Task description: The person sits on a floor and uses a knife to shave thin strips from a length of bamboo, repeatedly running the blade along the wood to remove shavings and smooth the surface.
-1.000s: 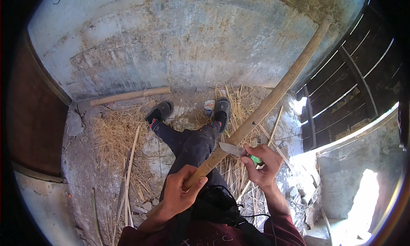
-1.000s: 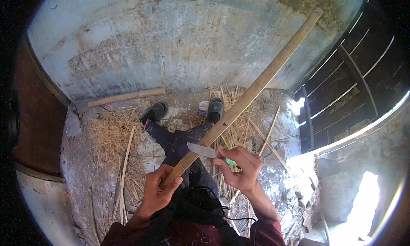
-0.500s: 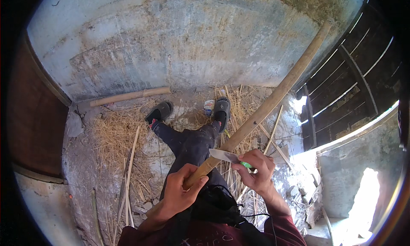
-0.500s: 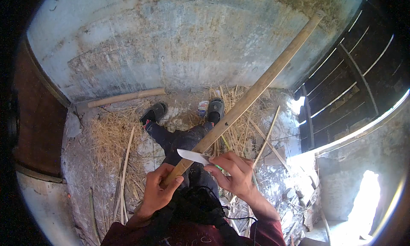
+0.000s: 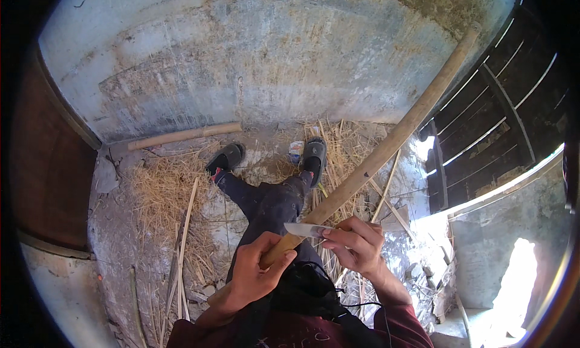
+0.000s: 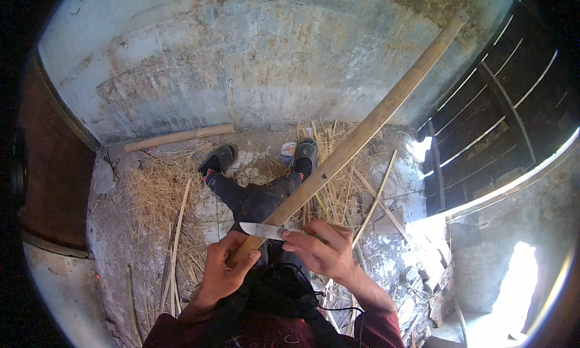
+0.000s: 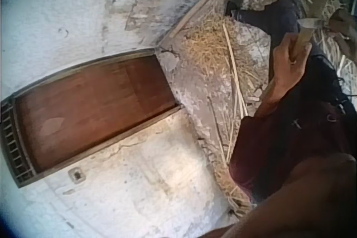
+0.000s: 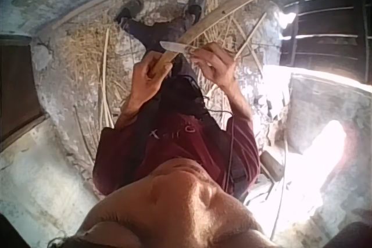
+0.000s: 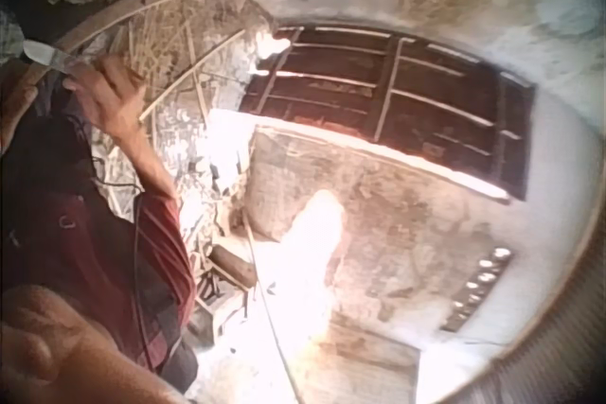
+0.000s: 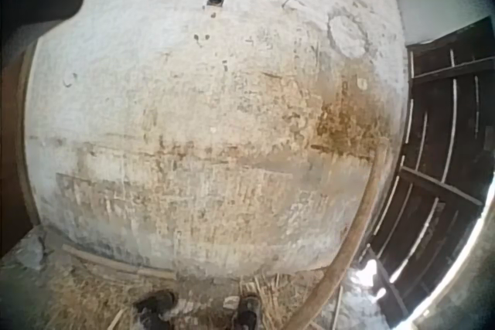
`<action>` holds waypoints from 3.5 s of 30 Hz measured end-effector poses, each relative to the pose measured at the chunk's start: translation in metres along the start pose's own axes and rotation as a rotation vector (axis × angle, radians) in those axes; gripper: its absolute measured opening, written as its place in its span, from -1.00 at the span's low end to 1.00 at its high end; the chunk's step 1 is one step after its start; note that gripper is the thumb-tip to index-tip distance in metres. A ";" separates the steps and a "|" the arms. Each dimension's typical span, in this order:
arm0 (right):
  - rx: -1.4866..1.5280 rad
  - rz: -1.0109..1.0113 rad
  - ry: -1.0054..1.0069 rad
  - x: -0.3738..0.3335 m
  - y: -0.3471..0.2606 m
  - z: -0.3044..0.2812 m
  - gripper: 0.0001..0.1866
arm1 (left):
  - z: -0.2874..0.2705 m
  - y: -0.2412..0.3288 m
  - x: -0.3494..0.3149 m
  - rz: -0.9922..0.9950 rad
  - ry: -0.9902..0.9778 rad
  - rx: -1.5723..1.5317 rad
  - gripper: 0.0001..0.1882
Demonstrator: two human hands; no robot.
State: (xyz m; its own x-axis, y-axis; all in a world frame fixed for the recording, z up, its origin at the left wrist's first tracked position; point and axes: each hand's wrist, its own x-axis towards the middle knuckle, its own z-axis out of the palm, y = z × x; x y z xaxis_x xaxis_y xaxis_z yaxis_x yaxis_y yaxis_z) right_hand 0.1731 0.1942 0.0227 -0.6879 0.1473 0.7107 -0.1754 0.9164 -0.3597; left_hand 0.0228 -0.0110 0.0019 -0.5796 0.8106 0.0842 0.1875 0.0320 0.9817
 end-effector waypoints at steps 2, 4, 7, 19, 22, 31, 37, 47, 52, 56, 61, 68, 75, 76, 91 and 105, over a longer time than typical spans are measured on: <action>-0.005 -0.025 -0.014 -0.001 0.000 0.001 -0.60 | 0.002 0.000 0.001 0.029 0.009 0.000 -0.74; 0.014 -0.037 -0.007 -0.002 -0.002 0.004 -0.61 | 0.003 0.000 0.001 0.033 0.004 -0.013 -0.74; 0.033 -0.038 -0.021 -0.004 -0.001 0.005 -0.60 | 0.002 0.004 0.002 0.041 -0.006 -0.015 -0.73; -0.001 0.025 -0.141 -0.002 -0.007 0.000 -0.57 | -0.002 0.002 0.004 0.001 -0.040 0.009 -0.74; 0.021 0.040 -0.109 -0.002 -0.006 -0.003 -0.56 | 0.001 -0.007 0.004 0.018 -0.010 -0.044 -0.75; -0.164 -0.084 0.019 0.005 -0.009 -0.014 -0.68 | -0.005 0.008 0.005 -0.161 -0.102 -0.106 -0.69; -0.219 -0.166 0.057 0.005 -0.010 -0.013 -0.64 | -0.005 0.006 0.007 -0.138 -0.086 -0.111 -0.77; -0.321 -0.348 -0.069 0.016 -0.014 -0.015 -0.53 | 0.001 0.009 0.007 -0.142 -0.094 -0.131 -0.76; -0.347 -0.397 -0.090 0.018 -0.010 -0.013 -0.50 | -0.001 0.007 0.006 -0.156 -0.112 -0.097 -0.71; -0.374 -0.408 -0.128 0.022 -0.011 -0.016 -0.49 | 0.008 0.001 0.007 -0.069 -0.024 -0.119 -0.76; -0.397 -0.439 -0.126 0.025 -0.010 -0.018 -0.46 | 0.006 0.004 0.005 -0.083 -0.031 -0.099 -0.75; -0.433 -0.453 -0.189 0.027 -0.012 -0.023 -0.42 | 0.008 0.009 0.004 -0.061 -0.032 -0.085 -0.75; -0.448 -0.434 -0.181 0.028 -0.013 -0.022 -0.43 | 0.009 0.009 0.007 -0.047 -0.035 -0.067 -0.73; -0.451 -0.432 -0.182 0.028 -0.013 -0.022 -0.43 | 0.009 0.009 0.007 -0.041 -0.033 -0.068 -0.73; -0.479 -0.392 -0.138 0.032 -0.007 -0.025 -0.48 | 0.006 0.013 0.005 -0.080 -0.051 -0.032 -0.74; -0.591 -0.234 0.053 0.048 0.019 -0.046 -0.61 | 0.002 -0.004 -0.001 -0.108 -0.062 -0.049 -0.76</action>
State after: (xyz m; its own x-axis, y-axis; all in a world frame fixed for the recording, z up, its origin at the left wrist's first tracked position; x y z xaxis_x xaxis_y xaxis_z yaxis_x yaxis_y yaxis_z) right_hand 0.1692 0.2356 0.0777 -0.6400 -0.0771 0.7645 0.1118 0.9750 0.1919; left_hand 0.0239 -0.0104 -0.0029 -0.5438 0.8386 -0.0317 0.0872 0.0940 0.9917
